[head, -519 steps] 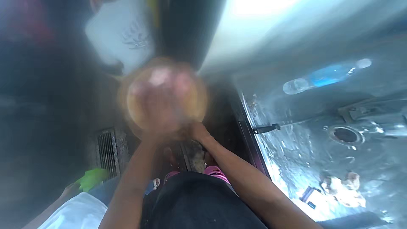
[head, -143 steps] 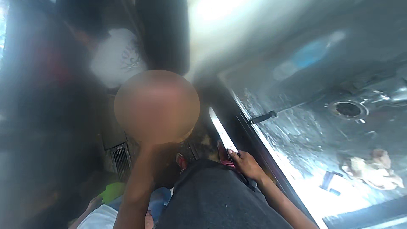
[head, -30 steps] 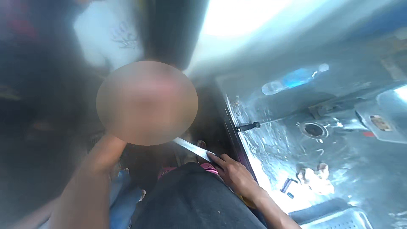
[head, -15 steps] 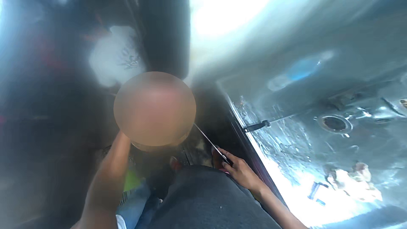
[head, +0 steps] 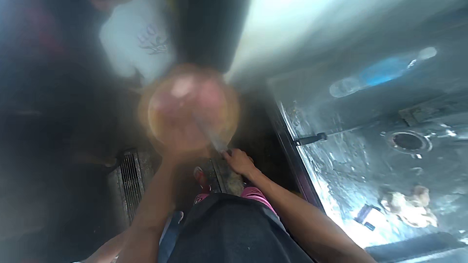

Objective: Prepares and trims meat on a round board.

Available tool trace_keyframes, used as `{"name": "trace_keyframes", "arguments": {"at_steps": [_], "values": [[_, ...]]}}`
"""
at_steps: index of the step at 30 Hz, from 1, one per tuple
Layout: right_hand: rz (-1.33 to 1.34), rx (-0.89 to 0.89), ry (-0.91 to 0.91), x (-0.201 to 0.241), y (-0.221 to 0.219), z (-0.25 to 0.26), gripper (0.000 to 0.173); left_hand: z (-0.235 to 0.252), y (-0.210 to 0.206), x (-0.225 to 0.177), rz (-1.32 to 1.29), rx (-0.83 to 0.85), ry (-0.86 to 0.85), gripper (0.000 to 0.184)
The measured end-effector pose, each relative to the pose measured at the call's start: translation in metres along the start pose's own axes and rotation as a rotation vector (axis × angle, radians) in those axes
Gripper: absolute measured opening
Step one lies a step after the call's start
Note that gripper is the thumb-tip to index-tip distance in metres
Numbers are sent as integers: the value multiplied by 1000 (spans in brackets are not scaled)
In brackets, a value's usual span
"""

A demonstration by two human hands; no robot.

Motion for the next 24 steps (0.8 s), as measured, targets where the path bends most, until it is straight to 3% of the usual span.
{"name": "trace_keyframes", "arguments": {"at_steps": [3,6,9,10,16,24], "values": [[-37,-17,15,21,-6,31,60,10,36,-32,-28,-82,132,42],[-118,-13,11,28,-12,47,63,12,34,-68,86,45,58,55],[-191,38,-42,23,-14,44,70,45,-64,-26,262,-178,-183,75],[-203,56,-64,19,-14,40,72,52,-79,-19,303,-203,-195,77],[-203,127,-149,-13,-26,9,76,54,-81,-19,349,-153,-174,77],[-158,160,-102,20,-26,35,70,56,-82,-17,339,-137,-180,71]]}}
Point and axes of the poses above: each hand's wrist, its own z-axis towards the middle knuckle, its own y-axis out of the back of the hand, x = y × z, the point moved 1 cm from there along z, towards the middle knuckle, and after that the axes turned 9 degrees about y, right-handed, at the moved point
